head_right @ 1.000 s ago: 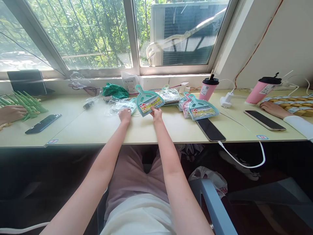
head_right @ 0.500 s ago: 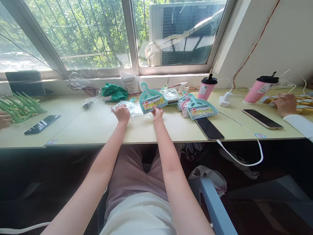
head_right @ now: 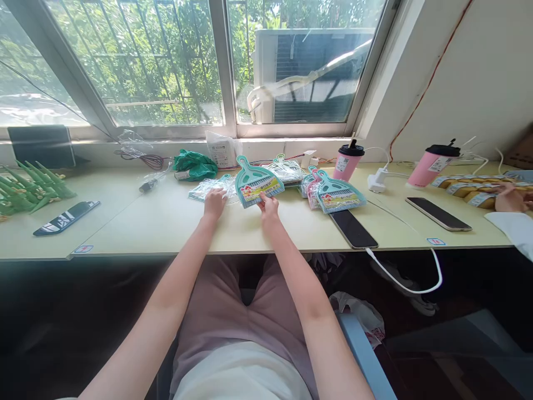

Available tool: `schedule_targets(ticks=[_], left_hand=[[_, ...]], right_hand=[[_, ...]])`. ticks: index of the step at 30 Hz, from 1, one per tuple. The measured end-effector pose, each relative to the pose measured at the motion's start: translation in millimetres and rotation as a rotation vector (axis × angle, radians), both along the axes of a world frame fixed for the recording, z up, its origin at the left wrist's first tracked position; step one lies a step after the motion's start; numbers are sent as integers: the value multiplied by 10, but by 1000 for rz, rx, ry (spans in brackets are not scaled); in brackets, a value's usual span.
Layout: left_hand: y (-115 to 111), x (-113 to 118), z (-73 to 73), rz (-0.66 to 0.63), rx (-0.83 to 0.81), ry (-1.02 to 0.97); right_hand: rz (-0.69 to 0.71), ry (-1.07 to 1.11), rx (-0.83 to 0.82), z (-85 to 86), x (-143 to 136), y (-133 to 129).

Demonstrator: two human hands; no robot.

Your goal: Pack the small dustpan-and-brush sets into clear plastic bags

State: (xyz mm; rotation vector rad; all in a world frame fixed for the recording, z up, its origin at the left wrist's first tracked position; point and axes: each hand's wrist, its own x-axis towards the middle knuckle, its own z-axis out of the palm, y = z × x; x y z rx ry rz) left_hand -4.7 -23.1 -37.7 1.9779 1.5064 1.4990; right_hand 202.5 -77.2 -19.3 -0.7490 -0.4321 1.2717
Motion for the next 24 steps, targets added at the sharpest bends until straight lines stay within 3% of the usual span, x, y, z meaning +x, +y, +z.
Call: schedule_targets(ticks=[5,9,12,18,24], left_hand=[[39,20,-33,63,-34,-164],[49,50,-48,27,-33,-201],[24,55,-25,21,-5,-281],[-47,39,40,87,41,-356],[-98,132,59,52,13,-293]], right_hand=[[153,-159,11,-113,256,-493],[150,-265,-95,-182,442,-718],[152,-300,-83,-166,462,-821],[197,-379,-46,-84,356,-937],[61,-352,-46,-58,396,-785]])
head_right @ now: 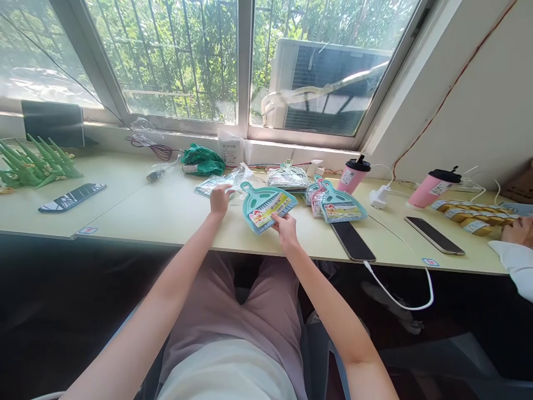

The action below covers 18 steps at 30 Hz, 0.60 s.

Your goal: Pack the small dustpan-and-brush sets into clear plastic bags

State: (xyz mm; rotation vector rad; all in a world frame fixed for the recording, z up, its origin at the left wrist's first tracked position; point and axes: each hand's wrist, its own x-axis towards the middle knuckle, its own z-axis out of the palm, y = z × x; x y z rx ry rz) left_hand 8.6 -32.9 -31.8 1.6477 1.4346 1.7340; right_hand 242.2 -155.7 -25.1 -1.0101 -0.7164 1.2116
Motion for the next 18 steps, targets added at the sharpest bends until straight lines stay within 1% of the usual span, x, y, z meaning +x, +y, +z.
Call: schedule_targets(ticks=[3,6,9,11,14,16,18], left_hand=[[-43,58,21,-32,20,-4],[-92,94,62,-43,75,-22],[-129,108,110,-23,158,3],[-145,109,143,23,192,38],[-167,120,194,80,158,85],[-195,149,228,47,96,153],[-241,195,256,-22,57,248]], right_hand=[[-54,29,29,-16,-43,43],[-99,50,11,-28,-191,40],[-77,38,8,-17,-372,37],[-42,27,6,1,-463,50],[5,48,-34,29,-532,96],[3,81,-62,43,-550,143],[-23,113,-60,49,-560,194]])
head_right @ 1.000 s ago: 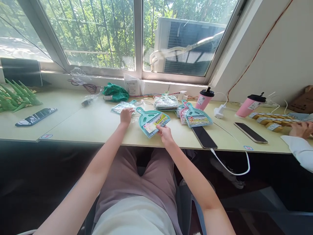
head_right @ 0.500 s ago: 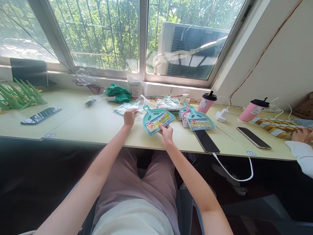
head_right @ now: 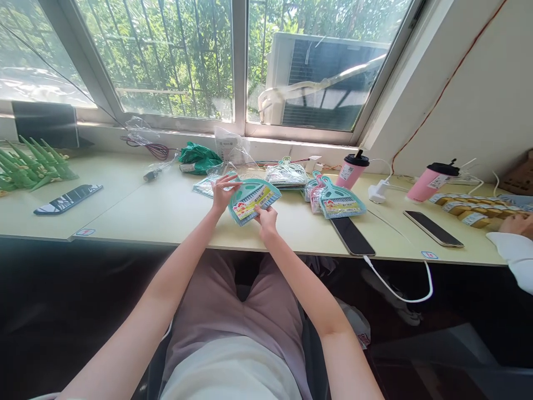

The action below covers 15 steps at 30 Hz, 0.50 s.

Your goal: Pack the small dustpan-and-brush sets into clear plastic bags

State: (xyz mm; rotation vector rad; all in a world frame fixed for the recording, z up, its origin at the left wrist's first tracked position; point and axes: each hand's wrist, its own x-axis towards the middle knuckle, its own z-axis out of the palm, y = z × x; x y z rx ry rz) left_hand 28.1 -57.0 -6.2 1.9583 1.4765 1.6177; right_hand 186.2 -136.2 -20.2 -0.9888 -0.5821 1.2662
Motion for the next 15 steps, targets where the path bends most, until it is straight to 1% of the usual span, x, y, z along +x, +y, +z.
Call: schedule_targets(ticks=[2,4,6,7,8,9,11,12,13,14,15], left_hand=[[-55,45,20,-16,12,48],[-95,63,33,45,78,-23],[-91,34,41,118,124,-223],[-69,4,44,123,106,-355],[-35,-32,46,87,45,-493],[6,-70,45,5,-55,-623],[89,-131,32,-254,-290,-807],[120,-147,19,-398,-381,-839],[141,-153,1,-528,-442,-830],[150,-148,-20,-630,-478,-788],[148,-137,-42,-702,-499,-730]], right_hand=[[-39,30,17,-5,-5,49],[-67,72,34,-20,-1,92],[-72,119,58,-41,16,132],[-66,138,76,-51,27,151],[-58,150,96,-60,39,172],[-48,157,116,-67,50,194],[-23,161,146,-72,63,244],[-9,161,154,-71,64,270],[8,160,159,-68,64,298],[27,157,164,-63,62,325],[47,153,172,-57,61,352]])
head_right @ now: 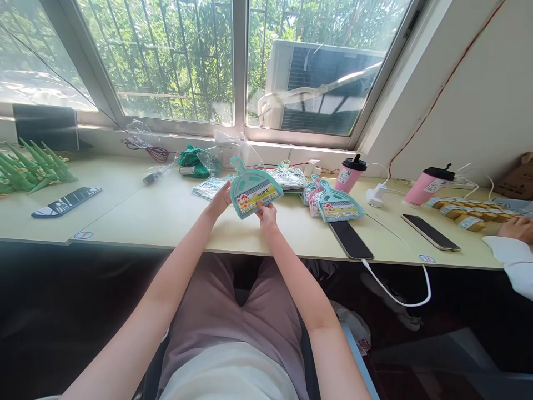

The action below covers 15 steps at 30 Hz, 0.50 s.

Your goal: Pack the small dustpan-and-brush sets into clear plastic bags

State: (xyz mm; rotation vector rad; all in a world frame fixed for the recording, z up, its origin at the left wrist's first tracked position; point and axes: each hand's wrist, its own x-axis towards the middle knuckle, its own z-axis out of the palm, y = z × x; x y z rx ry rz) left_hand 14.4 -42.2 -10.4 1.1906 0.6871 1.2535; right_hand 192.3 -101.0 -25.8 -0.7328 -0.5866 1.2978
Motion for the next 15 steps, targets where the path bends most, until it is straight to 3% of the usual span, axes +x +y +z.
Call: schedule_targets(ticks=[3,11,15], left_hand=[[-46,44,-47,-118,51,99],[-137,129,-51,-215,82,213],[-71,192,-121,-173,63,226]], right_hand=[[31,-9,25,18,8,70],[-47,81,45,82,15,167],[-147,192,-33,140,-41,208]])
